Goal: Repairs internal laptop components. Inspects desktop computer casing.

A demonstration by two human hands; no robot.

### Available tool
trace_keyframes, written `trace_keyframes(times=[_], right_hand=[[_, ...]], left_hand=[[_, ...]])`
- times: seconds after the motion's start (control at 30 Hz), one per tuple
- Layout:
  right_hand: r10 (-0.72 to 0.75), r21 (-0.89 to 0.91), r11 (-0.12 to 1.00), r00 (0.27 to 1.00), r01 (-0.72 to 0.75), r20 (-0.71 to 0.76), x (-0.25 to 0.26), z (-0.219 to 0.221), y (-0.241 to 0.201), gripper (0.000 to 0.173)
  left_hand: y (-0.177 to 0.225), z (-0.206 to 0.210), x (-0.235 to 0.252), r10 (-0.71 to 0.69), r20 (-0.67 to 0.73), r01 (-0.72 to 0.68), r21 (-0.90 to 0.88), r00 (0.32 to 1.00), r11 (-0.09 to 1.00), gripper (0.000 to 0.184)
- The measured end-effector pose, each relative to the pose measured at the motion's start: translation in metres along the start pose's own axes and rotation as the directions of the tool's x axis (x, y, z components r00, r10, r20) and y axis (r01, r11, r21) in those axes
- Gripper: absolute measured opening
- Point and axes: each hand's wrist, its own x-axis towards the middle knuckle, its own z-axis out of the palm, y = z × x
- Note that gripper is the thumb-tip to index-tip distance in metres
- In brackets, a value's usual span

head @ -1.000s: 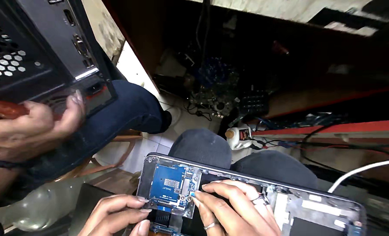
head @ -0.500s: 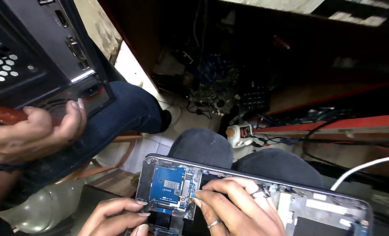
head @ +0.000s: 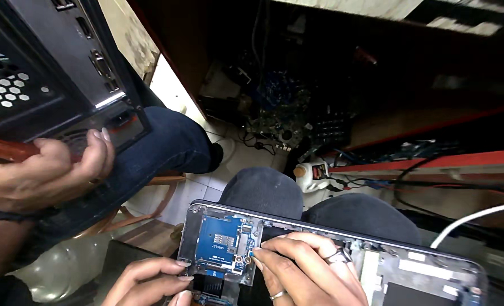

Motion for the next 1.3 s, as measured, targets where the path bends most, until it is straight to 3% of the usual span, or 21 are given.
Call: trace_keyframes(times=[1.3], right_hand=[[-0.157,-0.123,0.981,0.985,0.147,-0.073,-0.0036,0.0083,0.01,0.011]], left_hand=[[-0.0022,-0.0006,-0.0014,-0.007,-0.006,0.007,0.021,1.0,1.0,0.011]])
